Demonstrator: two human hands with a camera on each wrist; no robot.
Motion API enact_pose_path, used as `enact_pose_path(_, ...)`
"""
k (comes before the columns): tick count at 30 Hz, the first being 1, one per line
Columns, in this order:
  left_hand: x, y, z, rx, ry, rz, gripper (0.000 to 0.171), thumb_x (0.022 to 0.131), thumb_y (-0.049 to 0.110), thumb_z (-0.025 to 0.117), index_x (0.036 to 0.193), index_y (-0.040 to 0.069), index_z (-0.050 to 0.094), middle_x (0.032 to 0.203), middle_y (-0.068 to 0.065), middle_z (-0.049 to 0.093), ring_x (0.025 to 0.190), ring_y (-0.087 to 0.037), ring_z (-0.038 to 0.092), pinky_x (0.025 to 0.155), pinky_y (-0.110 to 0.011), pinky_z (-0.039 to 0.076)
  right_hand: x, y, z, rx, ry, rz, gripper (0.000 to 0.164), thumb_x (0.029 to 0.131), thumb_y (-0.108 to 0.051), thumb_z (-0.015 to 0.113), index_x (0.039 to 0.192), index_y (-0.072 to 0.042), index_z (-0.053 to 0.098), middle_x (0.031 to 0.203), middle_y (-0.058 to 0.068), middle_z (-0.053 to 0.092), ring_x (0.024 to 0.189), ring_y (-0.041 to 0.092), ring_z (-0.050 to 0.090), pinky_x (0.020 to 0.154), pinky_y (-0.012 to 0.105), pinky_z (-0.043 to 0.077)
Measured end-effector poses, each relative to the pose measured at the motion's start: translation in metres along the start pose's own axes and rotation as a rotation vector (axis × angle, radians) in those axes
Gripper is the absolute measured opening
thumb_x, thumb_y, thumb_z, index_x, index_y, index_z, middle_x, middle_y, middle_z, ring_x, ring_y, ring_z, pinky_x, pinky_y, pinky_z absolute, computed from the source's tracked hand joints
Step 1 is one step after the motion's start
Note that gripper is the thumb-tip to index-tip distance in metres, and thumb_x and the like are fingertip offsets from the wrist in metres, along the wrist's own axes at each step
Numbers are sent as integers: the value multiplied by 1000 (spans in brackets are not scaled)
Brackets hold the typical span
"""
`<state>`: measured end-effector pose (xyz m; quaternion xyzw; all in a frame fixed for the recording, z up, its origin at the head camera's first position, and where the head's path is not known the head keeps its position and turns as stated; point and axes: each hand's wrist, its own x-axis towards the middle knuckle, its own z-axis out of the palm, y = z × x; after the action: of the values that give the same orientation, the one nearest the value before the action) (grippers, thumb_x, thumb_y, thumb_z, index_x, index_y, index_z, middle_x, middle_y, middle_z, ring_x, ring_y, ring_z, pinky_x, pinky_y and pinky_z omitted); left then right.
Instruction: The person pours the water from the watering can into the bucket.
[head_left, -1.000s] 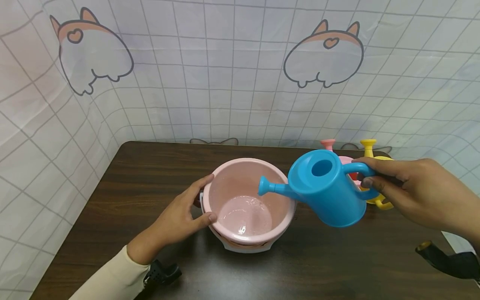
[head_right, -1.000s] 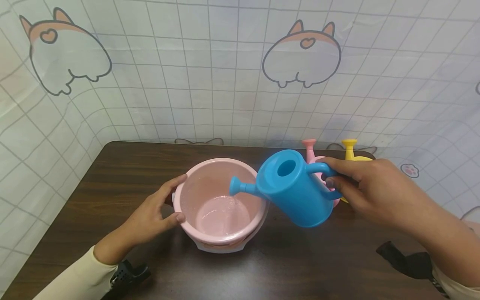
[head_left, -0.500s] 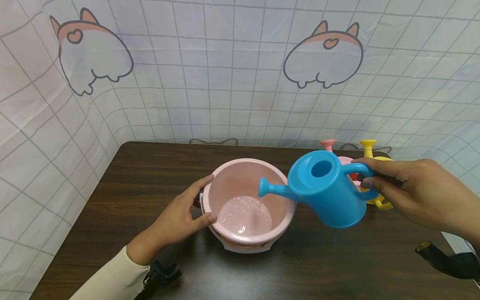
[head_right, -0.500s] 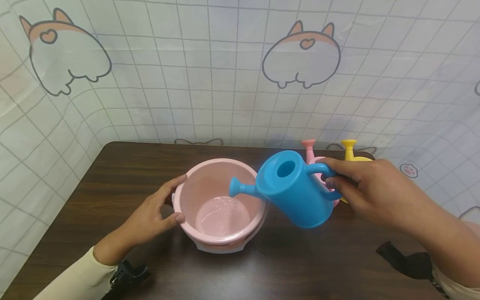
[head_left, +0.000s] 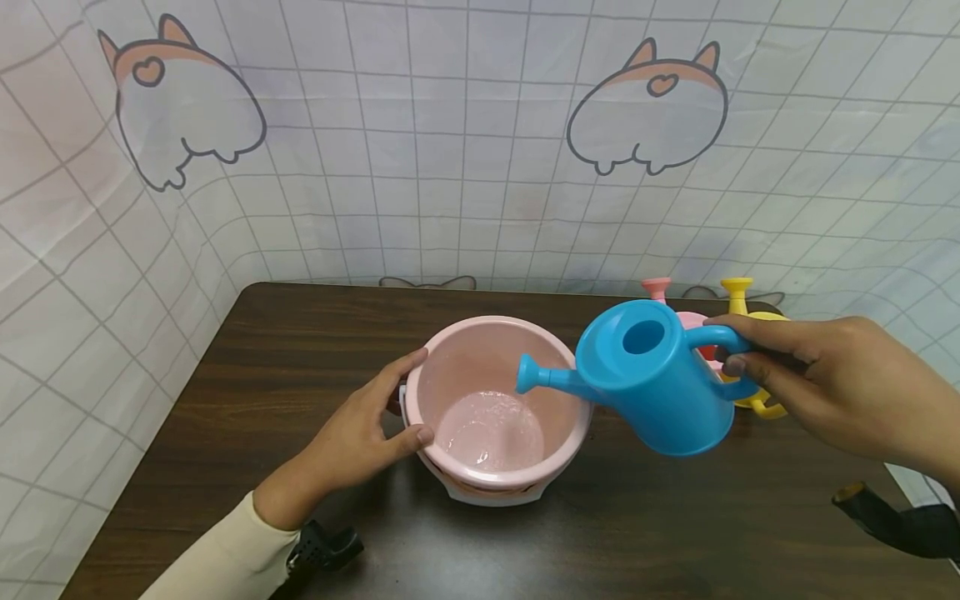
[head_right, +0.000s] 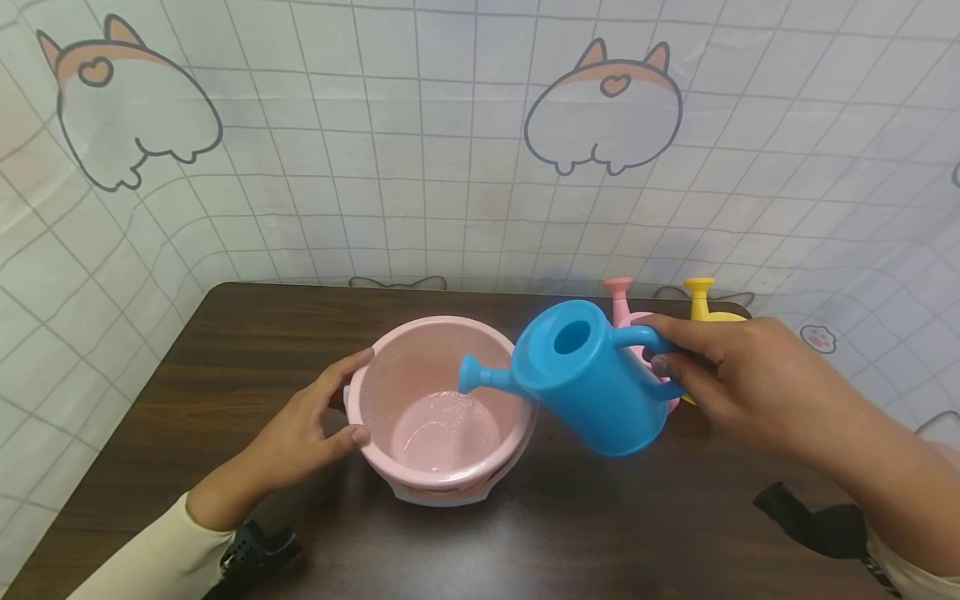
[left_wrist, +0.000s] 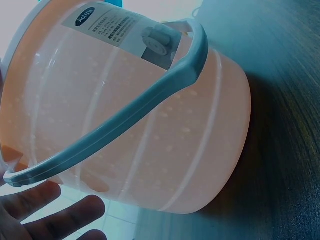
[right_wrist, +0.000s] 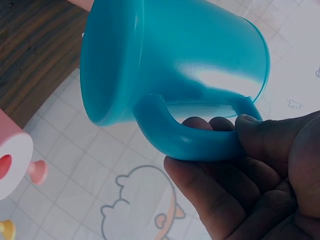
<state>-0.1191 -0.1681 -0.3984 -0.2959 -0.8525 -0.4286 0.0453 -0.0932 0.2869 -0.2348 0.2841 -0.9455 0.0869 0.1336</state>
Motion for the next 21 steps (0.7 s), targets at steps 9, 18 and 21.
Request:
enact_pose_path(9,0,0,0,2,3,0,87,93,66,61,161,20,31,120,-3,60,94,-15,64,85,-46,52,1,1,0,0,-1,-6,49,80,0,84,126,6,68,78,-2,67,55,-2,42,47,22,41)
enact_pose_path(18,0,-1,1,-1,4,-1,87,93,66,62,161,20,31,122,-3,60,95,-16,64,85,-47,53,1,1,0,-5,-2,-2,49,81,-2,84,126,5,69,75,-5,64,54,-2,40,47,23,40)
enact_pose_path(21,0,-2,1,2,3,-5,87,93,65,62,161,20,31,123,-3,60,95,-16,64,85,-47,53,1,1,0,-9,-7,1,49,80,-1,84,126,6,68,76,-4,65,54,-2,41,47,23,40)
